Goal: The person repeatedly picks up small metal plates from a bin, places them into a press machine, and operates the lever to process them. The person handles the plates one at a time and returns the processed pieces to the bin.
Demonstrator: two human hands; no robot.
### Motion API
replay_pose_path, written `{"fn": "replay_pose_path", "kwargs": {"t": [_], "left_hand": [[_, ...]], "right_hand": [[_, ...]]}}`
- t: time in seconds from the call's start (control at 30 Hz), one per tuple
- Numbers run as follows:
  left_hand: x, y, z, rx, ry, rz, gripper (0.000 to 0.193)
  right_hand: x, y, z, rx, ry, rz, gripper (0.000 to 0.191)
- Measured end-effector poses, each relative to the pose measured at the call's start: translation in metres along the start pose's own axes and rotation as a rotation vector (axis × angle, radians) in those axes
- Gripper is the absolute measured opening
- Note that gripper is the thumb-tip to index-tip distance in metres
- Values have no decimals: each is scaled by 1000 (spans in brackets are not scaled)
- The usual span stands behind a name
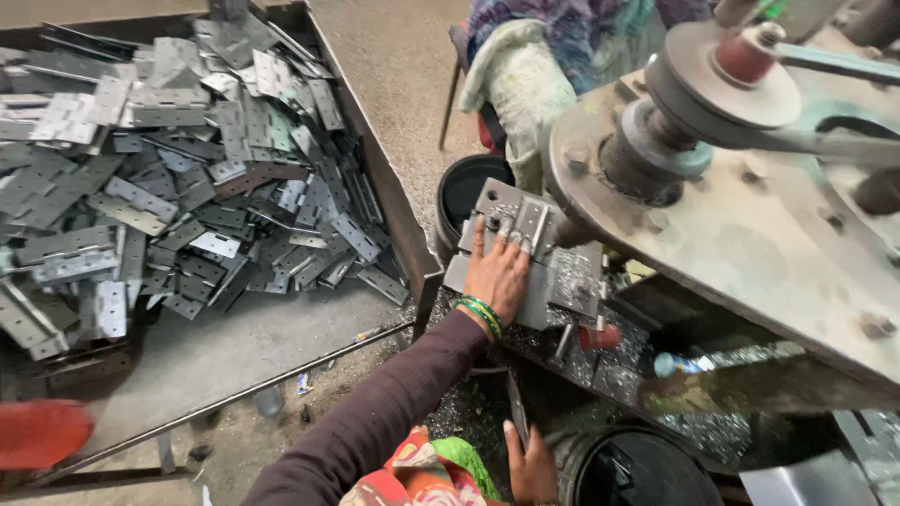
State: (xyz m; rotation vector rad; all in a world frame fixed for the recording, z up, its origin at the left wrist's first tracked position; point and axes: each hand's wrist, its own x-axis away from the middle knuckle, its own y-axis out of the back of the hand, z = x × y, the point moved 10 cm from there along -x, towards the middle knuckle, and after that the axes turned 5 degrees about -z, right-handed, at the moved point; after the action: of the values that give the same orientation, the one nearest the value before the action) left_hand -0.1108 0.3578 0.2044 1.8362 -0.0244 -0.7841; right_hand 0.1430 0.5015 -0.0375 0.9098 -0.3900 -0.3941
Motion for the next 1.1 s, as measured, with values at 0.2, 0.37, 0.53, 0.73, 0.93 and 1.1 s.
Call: {"fn": "replay_pose_path", "kwargs": {"t": [0.2, 0.37, 0.53, 0.73, 0.93, 1.1], "left_hand": [[14, 14, -9, -129, -91, -26, 33], [17, 1, -3, -23, -35, 156, 39], [-5, 14, 5, -49, 6, -17, 77], [65, 34, 12, 119, -109, 64, 63], [164, 57, 76, 178, -170, -63, 53], [170, 45, 202, -214, 145, -37, 58]], "right_hand": [[-14, -13, -23, 100, -188, 181, 74], [-15, 43, 11, 141, -250, 298, 59], [-30, 66, 24, 185, -72, 136, 52], [-62, 41, -12, 68, 92, -16, 46], [-80, 25, -21, -70, 120, -54, 45], [-83, 23, -9, -105, 96, -61, 45]]}}
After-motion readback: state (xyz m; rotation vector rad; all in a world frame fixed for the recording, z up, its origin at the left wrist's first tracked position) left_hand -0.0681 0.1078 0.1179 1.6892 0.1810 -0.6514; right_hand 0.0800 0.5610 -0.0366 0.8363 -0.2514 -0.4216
